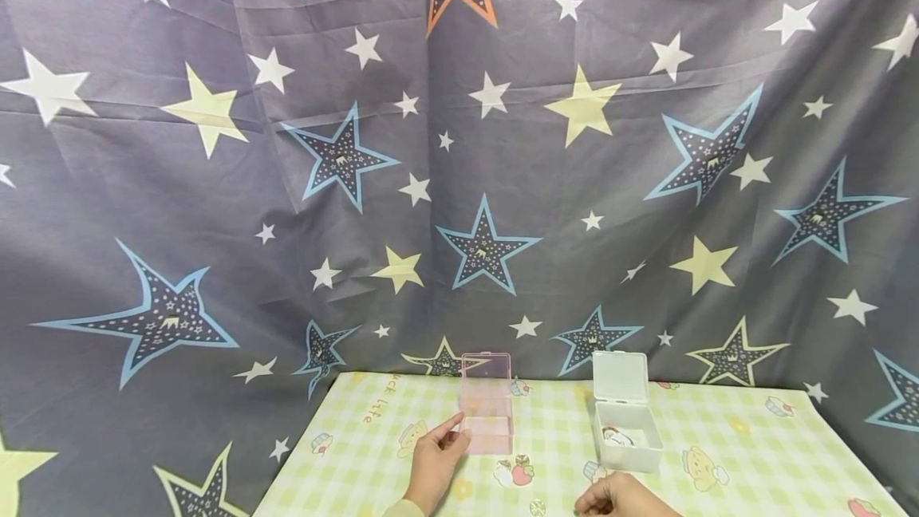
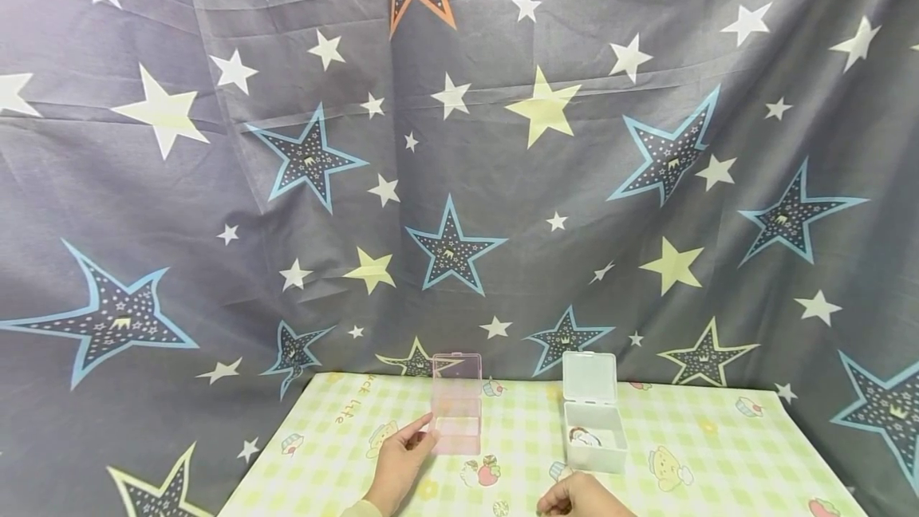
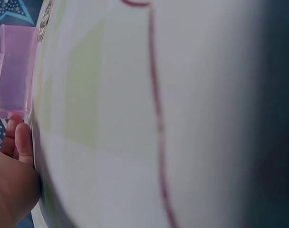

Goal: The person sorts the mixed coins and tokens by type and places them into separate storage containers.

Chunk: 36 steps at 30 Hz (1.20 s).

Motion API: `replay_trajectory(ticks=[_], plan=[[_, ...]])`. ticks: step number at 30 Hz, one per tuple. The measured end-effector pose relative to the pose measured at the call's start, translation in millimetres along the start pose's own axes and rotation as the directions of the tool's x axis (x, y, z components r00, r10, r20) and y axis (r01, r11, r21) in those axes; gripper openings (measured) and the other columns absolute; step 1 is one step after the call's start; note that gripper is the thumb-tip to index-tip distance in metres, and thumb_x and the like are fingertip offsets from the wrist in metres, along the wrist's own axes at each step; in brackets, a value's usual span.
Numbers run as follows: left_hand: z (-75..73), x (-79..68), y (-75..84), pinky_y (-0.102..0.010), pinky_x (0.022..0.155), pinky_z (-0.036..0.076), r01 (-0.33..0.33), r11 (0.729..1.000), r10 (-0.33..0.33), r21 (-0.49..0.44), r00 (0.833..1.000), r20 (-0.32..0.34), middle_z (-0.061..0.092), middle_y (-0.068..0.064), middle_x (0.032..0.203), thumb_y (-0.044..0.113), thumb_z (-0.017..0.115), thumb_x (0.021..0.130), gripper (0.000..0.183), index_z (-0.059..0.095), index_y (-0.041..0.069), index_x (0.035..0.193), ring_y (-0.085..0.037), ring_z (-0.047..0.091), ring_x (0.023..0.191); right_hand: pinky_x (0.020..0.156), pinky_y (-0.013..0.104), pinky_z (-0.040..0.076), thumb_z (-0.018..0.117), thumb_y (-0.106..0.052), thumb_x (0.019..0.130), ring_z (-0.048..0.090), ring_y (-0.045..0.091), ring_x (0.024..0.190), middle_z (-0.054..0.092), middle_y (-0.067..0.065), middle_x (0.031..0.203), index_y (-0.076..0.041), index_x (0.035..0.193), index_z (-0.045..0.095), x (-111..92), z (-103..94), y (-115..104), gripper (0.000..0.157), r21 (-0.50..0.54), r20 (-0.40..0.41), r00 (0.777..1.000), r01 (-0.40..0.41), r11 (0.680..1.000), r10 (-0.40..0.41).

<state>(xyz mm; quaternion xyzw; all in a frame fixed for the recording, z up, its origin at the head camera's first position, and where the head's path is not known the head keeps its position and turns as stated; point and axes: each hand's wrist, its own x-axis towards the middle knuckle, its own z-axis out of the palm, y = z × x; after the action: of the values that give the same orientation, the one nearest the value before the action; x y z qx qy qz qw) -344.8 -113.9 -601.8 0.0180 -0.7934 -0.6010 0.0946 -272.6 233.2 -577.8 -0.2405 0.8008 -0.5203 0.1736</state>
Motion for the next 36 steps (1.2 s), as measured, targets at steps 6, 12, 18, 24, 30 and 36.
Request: replay_trajectory(ticks=[6, 12, 18, 24, 30, 36], plan=[[2.6, 0.9, -2.5, -0.017, 0.07, 0.049, 0.001, 1.0, -0.001, -0.007, 1.0, -0.005, 0.074, -0.002, 0.093, 0.023, 0.082, 0.094, 0.041, 0.076, 0.009, 0.133, -0.007, 0.058, 0.078, 0.067, 0.017, 0.056, 0.078, -0.008, 0.094, 0.069, 0.004, 0.074, 0.08, 0.008, 0.087, 0.005, 0.101, 0.081, 1, -0.8, 0, 0.015, -0.015, -0.033, 0.999, -0.013, 1.0, 0.012], [4.9, 0.0, -4.5, -0.017, 0.069, 0.048, 0.011, 1.0, -0.011, -0.003, 1.0, 0.002, 0.072, -0.001, 0.091, 0.023, 0.082, 0.094, 0.042, 0.076, 0.01, 0.133, -0.007, 0.056, 0.076, 0.066, 0.018, 0.055, 0.075, -0.008, 0.096, 0.07, 0.009, 0.074, 0.079, 0.012, 0.087, 0.002, 0.101, 0.082, 4, -1.1, 2, 0.013, -0.021, -0.084, 0.995, -0.06, 0.998, 0.058], [4.0, -1.7, -3.0, -0.018, 0.068, 0.047, 0.004, 1.0, -0.004, 0.01, 1.0, -0.006, 0.072, -0.001, 0.091, 0.023, 0.082, 0.093, 0.042, 0.076, 0.01, 0.133, -0.006, 0.054, 0.075, 0.063, 0.02, 0.054, 0.075, -0.006, 0.093, 0.067, 0.012, 0.073, 0.078, 0.011, 0.085, 0.002, 0.1, 0.081, 9, 0.3, 1, 0.013, -0.008, -0.107, 0.99, -0.094, 0.996, 0.093], [2.3, -1.7, 1.0, -0.018, 0.07, 0.048, -0.01, 1.0, 0.01, 0.009, 1.0, -0.017, 0.073, -0.003, 0.092, 0.021, 0.083, 0.093, 0.041, 0.077, 0.01, 0.131, -0.007, 0.055, 0.078, 0.061, 0.02, 0.051, 0.072, -0.003, 0.093, 0.064, 0.009, 0.069, 0.078, 0.012, 0.084, -0.001, 0.096, 0.081, 13, 1.9, 0, 0.01, -0.046, -0.113, 0.991, -0.082, 0.996, 0.077], [1.4, -0.9, 2.8, -0.018, 0.07, 0.048, -0.004, 1.0, 0.004, 0.004, 1.0, -0.012, 0.073, -0.003, 0.092, 0.021, 0.083, 0.093, 0.041, 0.077, 0.009, 0.132, -0.009, 0.056, 0.08, 0.059, 0.018, 0.047, 0.069, 0.0, 0.093, 0.058, 0.005, 0.065, 0.078, 0.013, 0.084, -0.003, 0.092, 0.083, 15, 3.9, -3, 0.014, -0.08, -0.103, 0.993, -0.07, 0.994, 0.061], [0.4, -1.0, 4.1, -0.018, 0.07, 0.047, 0.007, 1.0, -0.007, 0.002, 1.0, -0.01, 0.072, -0.001, 0.09, 0.02, 0.084, 0.092, 0.041, 0.077, 0.009, 0.131, -0.008, 0.056, 0.08, 0.06, 0.02, 0.048, 0.068, -0.004, 0.093, 0.059, 0.01, 0.066, 0.078, 0.009, 0.088, -0.002, 0.095, 0.081, 15, 2.9, -4, 0.014, -0.049, -0.11, 0.988, -0.111, 0.993, 0.105]])
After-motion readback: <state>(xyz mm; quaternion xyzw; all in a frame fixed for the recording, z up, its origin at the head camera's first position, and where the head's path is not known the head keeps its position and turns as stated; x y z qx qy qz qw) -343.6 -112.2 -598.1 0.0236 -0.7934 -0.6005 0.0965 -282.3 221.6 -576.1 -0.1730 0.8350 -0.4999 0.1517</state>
